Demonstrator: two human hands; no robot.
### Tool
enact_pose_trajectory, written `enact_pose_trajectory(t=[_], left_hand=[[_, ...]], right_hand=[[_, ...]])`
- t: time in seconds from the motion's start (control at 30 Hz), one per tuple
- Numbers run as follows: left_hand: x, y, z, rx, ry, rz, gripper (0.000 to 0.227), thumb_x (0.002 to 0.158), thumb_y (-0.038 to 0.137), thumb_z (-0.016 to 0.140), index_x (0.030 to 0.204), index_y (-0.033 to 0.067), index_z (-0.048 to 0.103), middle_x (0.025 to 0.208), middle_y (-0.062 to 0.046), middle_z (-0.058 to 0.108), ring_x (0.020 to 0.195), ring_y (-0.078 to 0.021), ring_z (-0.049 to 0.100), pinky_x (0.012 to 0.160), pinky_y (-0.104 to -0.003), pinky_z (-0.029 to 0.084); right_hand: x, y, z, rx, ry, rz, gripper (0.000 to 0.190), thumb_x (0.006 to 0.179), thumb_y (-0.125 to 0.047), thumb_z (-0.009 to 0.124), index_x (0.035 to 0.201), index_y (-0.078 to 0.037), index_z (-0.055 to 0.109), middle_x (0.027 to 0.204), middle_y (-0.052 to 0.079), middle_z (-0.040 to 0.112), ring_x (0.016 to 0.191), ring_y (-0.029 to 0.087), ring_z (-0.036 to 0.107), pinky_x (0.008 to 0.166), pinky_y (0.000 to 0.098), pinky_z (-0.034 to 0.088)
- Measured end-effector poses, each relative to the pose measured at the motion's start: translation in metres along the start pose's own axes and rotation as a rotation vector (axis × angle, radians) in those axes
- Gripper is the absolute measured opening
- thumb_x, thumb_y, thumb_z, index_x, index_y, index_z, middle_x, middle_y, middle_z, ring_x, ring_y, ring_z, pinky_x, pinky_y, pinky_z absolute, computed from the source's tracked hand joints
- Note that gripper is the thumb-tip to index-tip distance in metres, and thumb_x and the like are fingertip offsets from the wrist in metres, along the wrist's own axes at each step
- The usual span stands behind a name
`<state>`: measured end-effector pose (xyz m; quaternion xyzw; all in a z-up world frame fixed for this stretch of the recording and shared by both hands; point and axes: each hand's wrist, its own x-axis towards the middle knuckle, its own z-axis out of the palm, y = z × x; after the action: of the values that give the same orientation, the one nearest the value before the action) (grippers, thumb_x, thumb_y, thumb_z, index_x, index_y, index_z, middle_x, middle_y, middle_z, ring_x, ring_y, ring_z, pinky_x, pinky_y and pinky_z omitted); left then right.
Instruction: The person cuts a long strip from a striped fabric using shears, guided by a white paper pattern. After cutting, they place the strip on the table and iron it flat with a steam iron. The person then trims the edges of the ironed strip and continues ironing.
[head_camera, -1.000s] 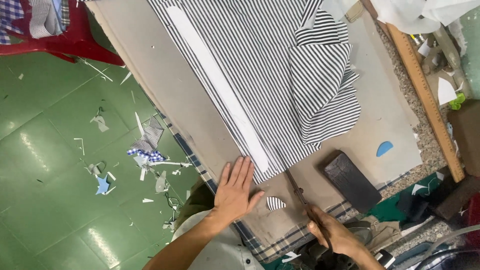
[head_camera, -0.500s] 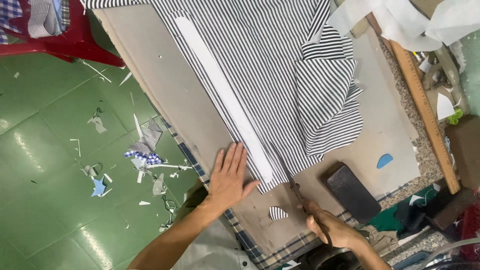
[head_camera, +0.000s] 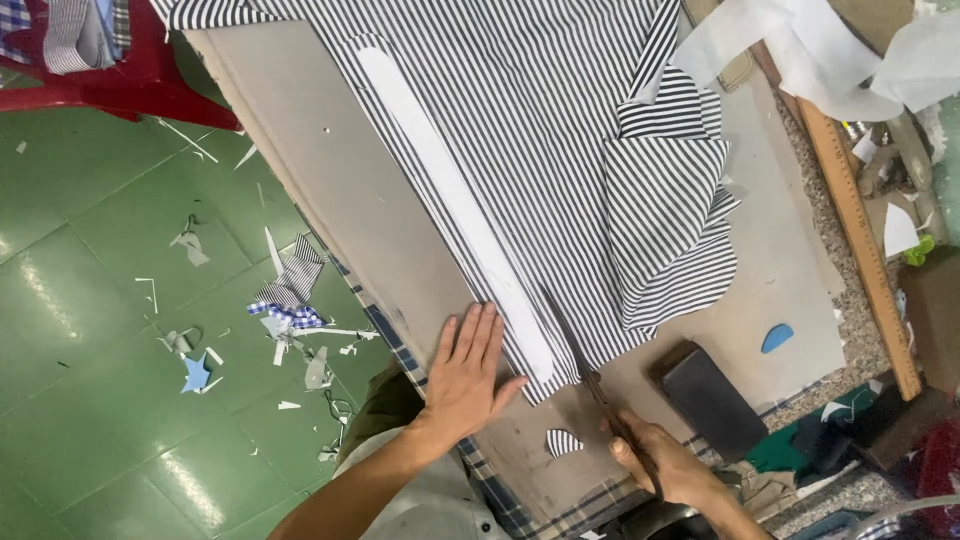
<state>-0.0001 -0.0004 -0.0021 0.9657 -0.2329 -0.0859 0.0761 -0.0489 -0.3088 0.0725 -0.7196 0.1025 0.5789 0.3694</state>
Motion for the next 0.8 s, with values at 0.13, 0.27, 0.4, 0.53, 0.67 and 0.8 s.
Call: enact_pose_trajectory(t=[0.13,0.27,0.4,0.53,0.67,0.8], left_hand=[[0.015,-0.023,-0.017,-0.112,0.156,0.032,0.091,0.102,0.071,0.033,0.155,-0.0027,0.039,0.164,-0.021,0.032,0.155,-0.0351,0.026,0.127,-0.052,0.016],[0.041,-0.049,-0.018,0.006,0.077,-0.024,0.099,0.099,0.077,0.020,0.159,-0.0005,0.031,0.168,-0.019,0.024,0.157,-0.0324,0.017,0.128,-0.052,0.008],[0.050,-0.057,-0.021,0.044,-0.025,-0.031,0.102,0.097,0.079,0.010,0.160,-0.0001,0.022,0.170,-0.020,0.013,0.159,-0.0335,0.007,0.129,-0.052,0.003],[0.051,-0.058,-0.025,0.077,-0.029,-0.043,0.100,0.097,0.078,0.009,0.160,0.0020,0.025,0.171,-0.018,0.015,0.159,-0.0327,0.007,0.129,-0.051,0.000],[0.051,-0.059,-0.026,0.077,-0.027,-0.031,0.098,0.098,0.076,0.010,0.160,0.0022,0.026,0.170,-0.018,0.017,0.159,-0.0329,0.009,0.129,-0.052,0.002],[0.050,-0.060,-0.020,-0.010,-0.020,-0.032,0.096,0.099,0.075,0.010,0.160,0.0019,0.022,0.170,-0.017,0.015,0.159,-0.0313,0.008,0.129,-0.050,0.000]], right_hand=[[-0.001,0.006,-0.010,-0.073,-0.130,0.148,0.086,0.086,-0.070,0.031,0.158,-0.023,0.033,0.105,0.002,0.070,0.092,0.012,0.067,0.084,0.0285,0.055],[0.012,-0.019,-0.017,0.000,-0.131,-0.085,0.093,0.083,-0.075,0.028,0.154,-0.015,0.036,0.070,0.000,0.048,0.064,0.013,0.045,0.062,0.0344,0.042],[0.021,-0.064,-0.026,-0.036,-0.106,-0.091,0.109,0.073,-0.087,0.022,0.151,-0.012,0.038,0.140,0.008,0.057,0.126,0.022,0.061,0.100,0.0367,0.051],[0.029,-0.071,-0.027,-0.091,-0.055,-0.159,0.101,0.079,-0.081,0.021,0.151,-0.012,0.036,0.118,0.007,0.061,0.088,0.020,0.065,0.073,0.0365,0.054],[0.034,-0.060,-0.023,-0.086,0.019,-0.115,0.074,0.086,-0.072,0.030,0.125,-0.016,0.057,0.081,0.001,0.053,0.068,0.016,0.051,0.059,0.0376,0.038],[0.034,-0.051,-0.026,-0.113,0.001,-0.076,0.068,0.086,-0.073,0.034,0.114,-0.014,0.057,0.050,0.001,0.056,0.041,0.014,0.054,0.042,0.0315,0.036]])
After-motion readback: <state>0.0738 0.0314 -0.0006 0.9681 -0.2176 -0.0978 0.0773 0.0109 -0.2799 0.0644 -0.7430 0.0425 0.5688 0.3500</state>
